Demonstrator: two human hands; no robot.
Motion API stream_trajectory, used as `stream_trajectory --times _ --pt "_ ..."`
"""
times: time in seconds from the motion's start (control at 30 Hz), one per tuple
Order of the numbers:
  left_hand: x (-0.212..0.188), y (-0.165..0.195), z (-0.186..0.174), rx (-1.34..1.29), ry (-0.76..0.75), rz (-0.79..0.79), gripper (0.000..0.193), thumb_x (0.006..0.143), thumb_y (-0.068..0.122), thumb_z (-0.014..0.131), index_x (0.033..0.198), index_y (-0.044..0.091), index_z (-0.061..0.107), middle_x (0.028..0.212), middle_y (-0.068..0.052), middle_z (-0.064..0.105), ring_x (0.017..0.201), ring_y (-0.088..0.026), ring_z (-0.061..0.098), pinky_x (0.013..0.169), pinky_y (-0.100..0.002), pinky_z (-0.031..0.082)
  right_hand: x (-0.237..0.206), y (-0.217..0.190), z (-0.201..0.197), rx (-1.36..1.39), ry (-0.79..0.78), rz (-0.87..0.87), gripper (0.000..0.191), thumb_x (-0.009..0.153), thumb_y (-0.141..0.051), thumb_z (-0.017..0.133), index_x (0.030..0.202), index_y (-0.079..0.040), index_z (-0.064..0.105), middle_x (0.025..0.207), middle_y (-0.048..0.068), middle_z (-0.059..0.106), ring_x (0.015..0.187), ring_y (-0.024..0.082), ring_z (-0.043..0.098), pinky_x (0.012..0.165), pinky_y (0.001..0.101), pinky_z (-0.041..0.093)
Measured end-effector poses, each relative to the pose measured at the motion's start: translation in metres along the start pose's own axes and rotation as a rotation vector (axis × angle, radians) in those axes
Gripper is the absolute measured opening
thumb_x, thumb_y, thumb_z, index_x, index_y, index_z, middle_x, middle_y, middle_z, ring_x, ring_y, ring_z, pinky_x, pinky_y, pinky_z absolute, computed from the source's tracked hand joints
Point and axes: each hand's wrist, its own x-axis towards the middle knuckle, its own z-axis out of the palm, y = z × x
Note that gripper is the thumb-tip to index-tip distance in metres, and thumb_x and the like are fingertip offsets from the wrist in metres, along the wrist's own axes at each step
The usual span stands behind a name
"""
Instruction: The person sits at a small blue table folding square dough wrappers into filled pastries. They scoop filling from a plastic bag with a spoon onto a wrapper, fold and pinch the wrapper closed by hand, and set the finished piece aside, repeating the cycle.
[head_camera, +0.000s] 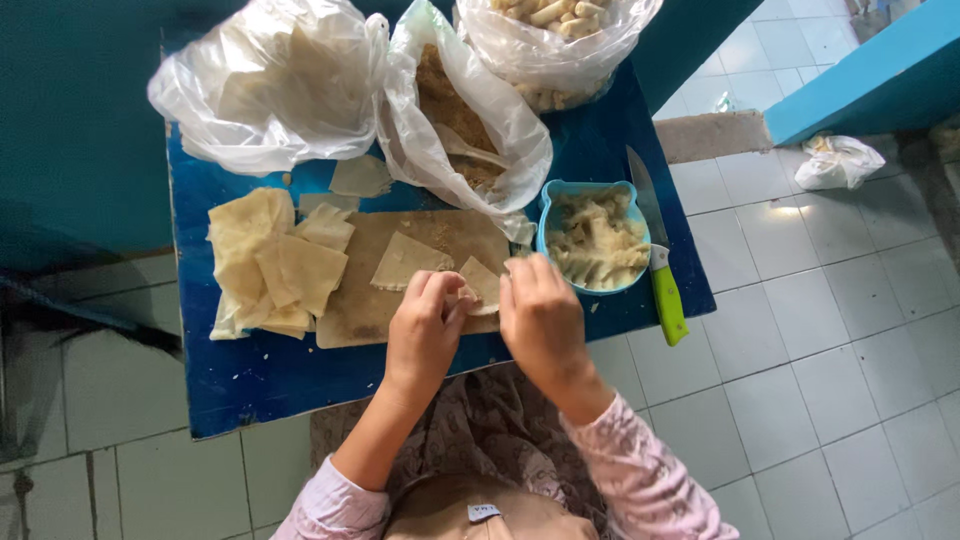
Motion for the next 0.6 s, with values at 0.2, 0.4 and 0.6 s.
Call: stream_trajectory --times 0.2,0.4,0.6 --pt "0.004 -0.006 0.001 -0.037 -0.066 -0.071 0.011 0.088 0.010 0.076 0.097 0.005 0.070 0.096 -0.010 0.062 0.069 -0.024 0.068 0.064 -0.033 0.056 -0.014 0.003 0.017 -0.017 -0.067 0.119 0.011 0.093 -0.010 0.066 0.095 -0.002 0.059 0.093 0.015 0.061 0.087 0.035 0.065 0.074 0.0442 0.052" --pt "0.007 -0.005 -0.002 -0.026 -0.062 -0.054 0.011 0.088 0.009 0.076 0.096 0.005 0.071 0.097 -0.010 0.063 0.073 -0.024 0.069 0.066 -0.034 0.056 -0.009 0.009 0.014 0.637 -0.048 0.295 0.009 0.099 -0.003 0.061 0.106 0.001 0.066 0.091 0.008 0.072 0.081 0.016 0.072 0.071 0.0283 0.057" --pt "0.006 -0.008 -0.001 -0.005 -0.047 -0.011 0.025 0.086 0.007 0.076 0.109 0.007 0.065 0.104 -0.011 0.062 0.079 -0.025 0.070 0.068 -0.036 0.057 -0.007 0.014 0.027 0.825 -0.084 0.360 0.020 0.095 0.001 0.065 0.116 0.000 0.065 0.097 0.005 0.074 0.085 0.007 0.071 0.073 0.0236 0.057"
